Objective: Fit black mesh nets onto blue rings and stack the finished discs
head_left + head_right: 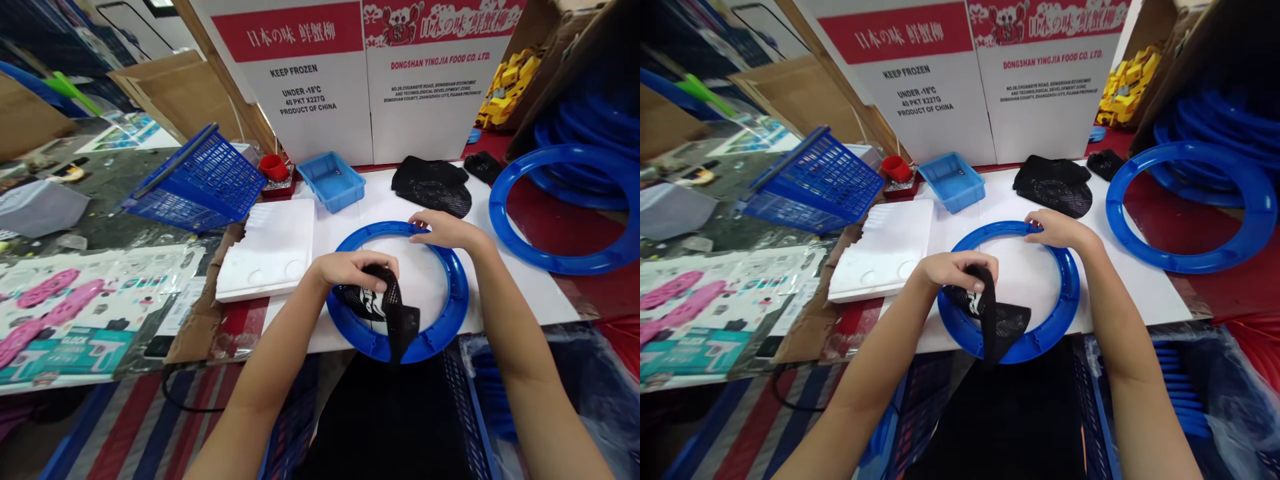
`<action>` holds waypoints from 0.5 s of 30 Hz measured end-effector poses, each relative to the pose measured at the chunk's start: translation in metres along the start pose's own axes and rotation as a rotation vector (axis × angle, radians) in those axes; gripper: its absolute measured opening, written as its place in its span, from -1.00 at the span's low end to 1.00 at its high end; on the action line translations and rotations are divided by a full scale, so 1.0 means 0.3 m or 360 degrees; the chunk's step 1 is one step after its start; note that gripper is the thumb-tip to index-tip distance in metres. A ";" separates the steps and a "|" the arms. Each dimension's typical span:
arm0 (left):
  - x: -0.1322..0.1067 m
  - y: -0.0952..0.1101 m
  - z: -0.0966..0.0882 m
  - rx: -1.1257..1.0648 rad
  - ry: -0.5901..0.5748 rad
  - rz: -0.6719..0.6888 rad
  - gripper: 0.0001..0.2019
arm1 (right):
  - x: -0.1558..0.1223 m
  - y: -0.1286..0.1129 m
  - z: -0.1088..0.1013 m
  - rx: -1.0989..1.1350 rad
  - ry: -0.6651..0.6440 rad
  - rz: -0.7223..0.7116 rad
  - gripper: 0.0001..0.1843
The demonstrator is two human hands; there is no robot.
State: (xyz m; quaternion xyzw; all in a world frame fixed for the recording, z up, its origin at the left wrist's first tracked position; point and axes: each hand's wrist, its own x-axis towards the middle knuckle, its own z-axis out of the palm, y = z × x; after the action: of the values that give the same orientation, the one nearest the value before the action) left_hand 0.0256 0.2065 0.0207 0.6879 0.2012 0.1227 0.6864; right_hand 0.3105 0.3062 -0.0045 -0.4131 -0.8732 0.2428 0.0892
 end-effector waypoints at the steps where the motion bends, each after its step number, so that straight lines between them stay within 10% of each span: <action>1: 0.001 -0.003 0.005 0.0066 0.0188 0.0028 -0.66 | 0.005 -0.008 0.010 -0.0023 -0.0007 -0.0044 -0.50; 6: 0.068 -0.052 0.037 0.1015 0.0815 0.0073 -0.73 | 0.019 -0.063 0.038 0.0008 0.0270 -0.0186 -0.61; 15: 0.149 -0.135 0.085 0.1916 0.0554 0.0086 -0.41 | -0.003 -0.145 0.014 0.0404 0.0425 -0.0230 -0.58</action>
State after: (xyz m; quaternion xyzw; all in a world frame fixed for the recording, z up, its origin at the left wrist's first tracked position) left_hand 0.0723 0.2028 -0.0250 0.9288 0.3263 0.1155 0.1324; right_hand 0.2802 0.2805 0.0135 -0.3633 -0.8433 0.2870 0.2728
